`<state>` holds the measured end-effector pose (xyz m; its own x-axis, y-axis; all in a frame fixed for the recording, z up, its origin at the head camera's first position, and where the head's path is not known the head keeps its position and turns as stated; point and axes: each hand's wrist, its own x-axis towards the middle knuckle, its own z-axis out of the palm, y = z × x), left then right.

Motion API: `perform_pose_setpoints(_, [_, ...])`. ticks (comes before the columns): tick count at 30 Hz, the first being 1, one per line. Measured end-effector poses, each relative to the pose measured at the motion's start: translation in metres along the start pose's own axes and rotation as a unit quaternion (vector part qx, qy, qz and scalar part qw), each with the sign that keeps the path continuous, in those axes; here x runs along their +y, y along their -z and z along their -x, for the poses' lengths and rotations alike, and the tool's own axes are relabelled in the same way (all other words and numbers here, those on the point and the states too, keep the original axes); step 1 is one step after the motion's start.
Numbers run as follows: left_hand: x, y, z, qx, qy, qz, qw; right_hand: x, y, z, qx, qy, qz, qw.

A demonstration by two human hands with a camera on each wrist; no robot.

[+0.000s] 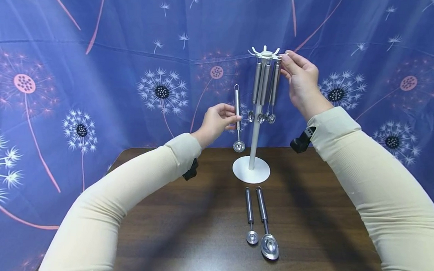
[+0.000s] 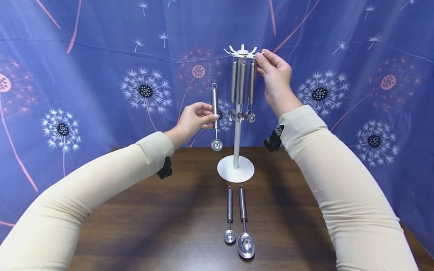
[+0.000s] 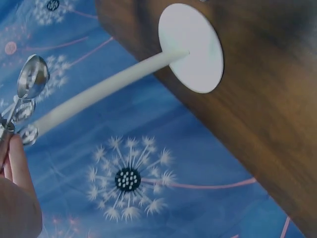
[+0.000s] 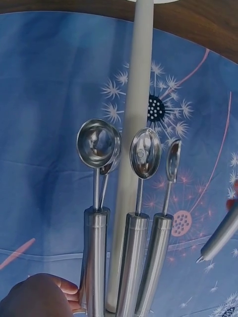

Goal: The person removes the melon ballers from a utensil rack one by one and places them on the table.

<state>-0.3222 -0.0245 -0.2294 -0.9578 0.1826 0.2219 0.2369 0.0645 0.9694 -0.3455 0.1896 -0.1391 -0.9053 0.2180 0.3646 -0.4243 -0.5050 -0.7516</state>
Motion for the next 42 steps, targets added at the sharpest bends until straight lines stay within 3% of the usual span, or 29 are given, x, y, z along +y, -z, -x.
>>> perform_pose_setpoints(9, [-0.018, -0.006, 0.021, -0.013, 0.016, -0.009, 0.9998, -0.001, 0.002, -0.001, 0.005, 0.007, -0.016, 0.9998])
perform_pose_setpoints(24, [-0.054, -0.002, 0.055, -0.038, 0.096, -0.009, 0.9947, 0.003, -0.002, -0.002, 0.013, 0.025, -0.005, 0.9996])
perform_pose_setpoints(31, [-0.065, 0.002, 0.060, -0.038, 0.100, 0.003, 0.9942, 0.004, -0.002, -0.002, 0.009, 0.034, 0.000, 0.9994])
perform_pose_setpoints(42, [-0.068, 0.002, 0.064, -0.032, 0.099, 0.004, 0.9945, 0.004, -0.005, -0.004, -0.005, 0.040, 0.004, 0.9992])
